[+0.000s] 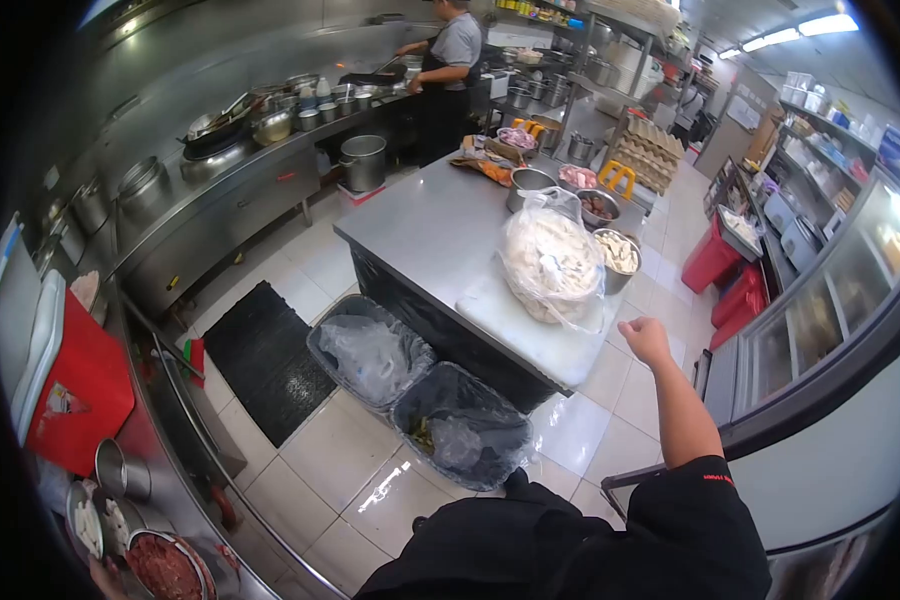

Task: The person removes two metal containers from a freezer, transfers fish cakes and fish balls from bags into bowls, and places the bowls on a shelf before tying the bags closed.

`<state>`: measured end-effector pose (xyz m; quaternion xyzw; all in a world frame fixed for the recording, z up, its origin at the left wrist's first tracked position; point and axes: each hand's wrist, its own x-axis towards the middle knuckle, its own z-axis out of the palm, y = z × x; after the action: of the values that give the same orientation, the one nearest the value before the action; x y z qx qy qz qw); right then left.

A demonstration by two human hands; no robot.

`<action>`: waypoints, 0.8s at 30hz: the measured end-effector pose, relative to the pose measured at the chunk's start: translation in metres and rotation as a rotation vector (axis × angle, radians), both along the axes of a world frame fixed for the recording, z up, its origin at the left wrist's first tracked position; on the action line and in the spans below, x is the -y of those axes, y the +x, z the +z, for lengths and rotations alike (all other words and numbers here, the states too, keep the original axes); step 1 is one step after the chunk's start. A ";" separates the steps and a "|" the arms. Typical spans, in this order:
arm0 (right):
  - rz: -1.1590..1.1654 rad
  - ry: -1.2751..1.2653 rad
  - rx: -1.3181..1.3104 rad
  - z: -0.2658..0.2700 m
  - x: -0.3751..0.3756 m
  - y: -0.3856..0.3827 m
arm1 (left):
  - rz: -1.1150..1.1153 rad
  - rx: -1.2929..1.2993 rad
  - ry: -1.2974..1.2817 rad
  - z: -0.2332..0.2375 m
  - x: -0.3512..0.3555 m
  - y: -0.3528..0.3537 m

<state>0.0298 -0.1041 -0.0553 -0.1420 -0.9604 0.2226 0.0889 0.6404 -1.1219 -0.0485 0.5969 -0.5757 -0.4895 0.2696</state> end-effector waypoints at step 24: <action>0.886 0.163 -0.116 -0.024 -0.153 -0.249 | -0.216 -0.673 -0.101 0.077 -0.310 -0.401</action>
<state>-0.2188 0.0489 -0.0798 0.3028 -0.9364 0.1703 0.0498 0.2392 -0.8114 0.0284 0.3239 -0.5379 -0.6553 0.4199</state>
